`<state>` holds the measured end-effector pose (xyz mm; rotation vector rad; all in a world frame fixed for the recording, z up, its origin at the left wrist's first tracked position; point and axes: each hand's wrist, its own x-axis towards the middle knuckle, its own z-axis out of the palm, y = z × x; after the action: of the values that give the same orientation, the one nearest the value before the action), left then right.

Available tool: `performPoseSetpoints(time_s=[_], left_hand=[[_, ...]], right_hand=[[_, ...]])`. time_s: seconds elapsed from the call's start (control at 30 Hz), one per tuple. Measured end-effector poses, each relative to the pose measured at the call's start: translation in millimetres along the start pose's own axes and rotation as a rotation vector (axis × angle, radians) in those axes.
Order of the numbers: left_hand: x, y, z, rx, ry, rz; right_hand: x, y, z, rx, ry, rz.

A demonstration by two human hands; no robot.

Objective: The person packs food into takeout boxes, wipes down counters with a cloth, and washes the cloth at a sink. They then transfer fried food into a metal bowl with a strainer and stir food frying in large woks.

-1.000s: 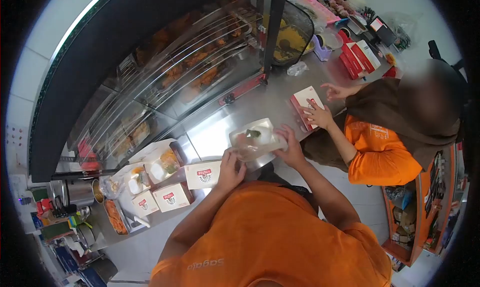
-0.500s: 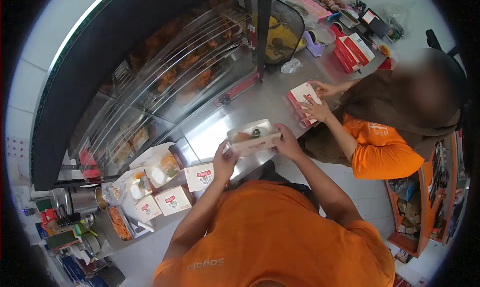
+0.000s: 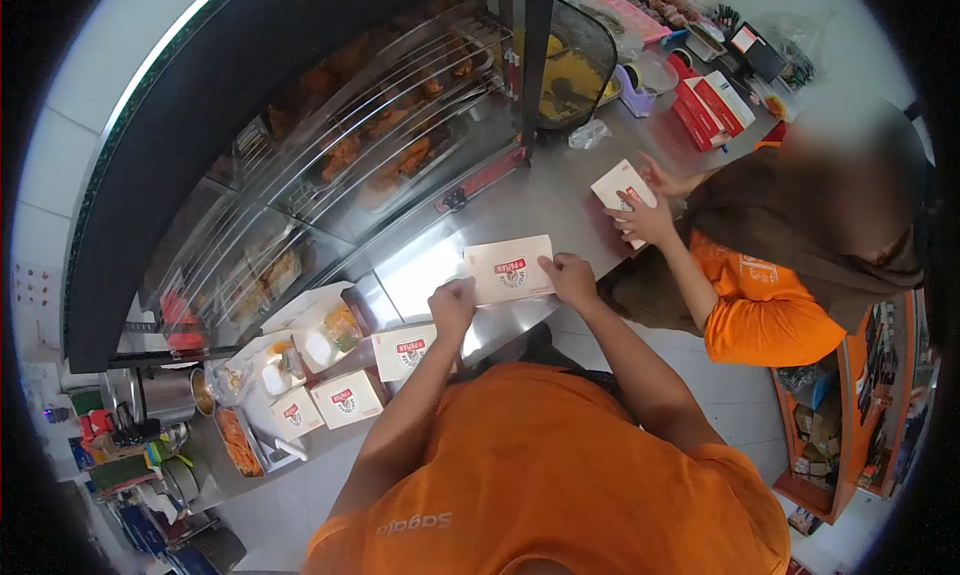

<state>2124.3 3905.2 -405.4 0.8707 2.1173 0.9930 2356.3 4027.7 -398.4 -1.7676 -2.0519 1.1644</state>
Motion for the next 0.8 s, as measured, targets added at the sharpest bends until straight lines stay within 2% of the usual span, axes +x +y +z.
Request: performPoseSetpoints(time_s=[0.07, 0.17, 0.23, 0.27, 0.3, 0.4, 0.47, 0.53, 0.63, 0.67, 0.73, 0.77, 0.8], left_hand=[[6.9, -2.3, 2.2, 0.217, 0.052, 0.151], [22.8, 2.1, -2.2, 0.38, -0.073, 0.263], [34.5, 6.3, 5.9, 0.405, 0.093, 0.656], [42.4, 8.2, 10.1, 0.373, 0.046, 0.77], [50.4, 9.4, 14.4, 0.341, -0.006, 0.883], [33.0, 34.1, 27.4, 0.309, 0.001, 0.615], [38.5, 20.4, 40.7, 0.176, 0.094, 0.663], [34.4, 26.1, 41.0, 0.168, 0.089, 0.551], [36.0, 27.1, 44.7, 0.146, 0.261, 0.78], [39.2, 22.5, 44.0, 0.144, 0.148, 0.654], [47.4, 16.2, 41.5, 0.139, -0.056, 0.389], [48.6, 16.0, 43.7, -0.018, -0.027, 0.286], [48.0, 16.2, 45.2, -0.014, 0.034, 0.354]], right_hand=[[0.5, 5.2, 11.6, 0.033, 0.035, 0.054], [10.4, 10.9, 21.2, 0.02, 0.148, -0.004], [19.3, 10.4, 24.3, 0.022, 0.406, -0.419], [25.2, 5.7, 24.7, 0.019, 0.536, -0.63], [26.4, 1.7, 28.5, 0.008, 0.488, -0.622], [31.3, -0.2, 46.7, -0.006, 0.392, -0.547], [32.9, -4.9, 53.0, 0.018, 0.392, -0.441], [36.9, -5.2, 48.9, -0.013, 0.403, -0.535], [31.2, -2.7, 45.0, -0.069, 0.464, -0.611], [30.4, -3.6, 44.9, -0.089, 0.488, -0.634], [39.7, -1.8, 50.2, 0.144, 0.319, -0.386], [44.5, -2.4, 53.0, 0.256, 0.227, -0.267], [49.1, -1.5, 51.8, 0.125, 0.24, -0.329]])
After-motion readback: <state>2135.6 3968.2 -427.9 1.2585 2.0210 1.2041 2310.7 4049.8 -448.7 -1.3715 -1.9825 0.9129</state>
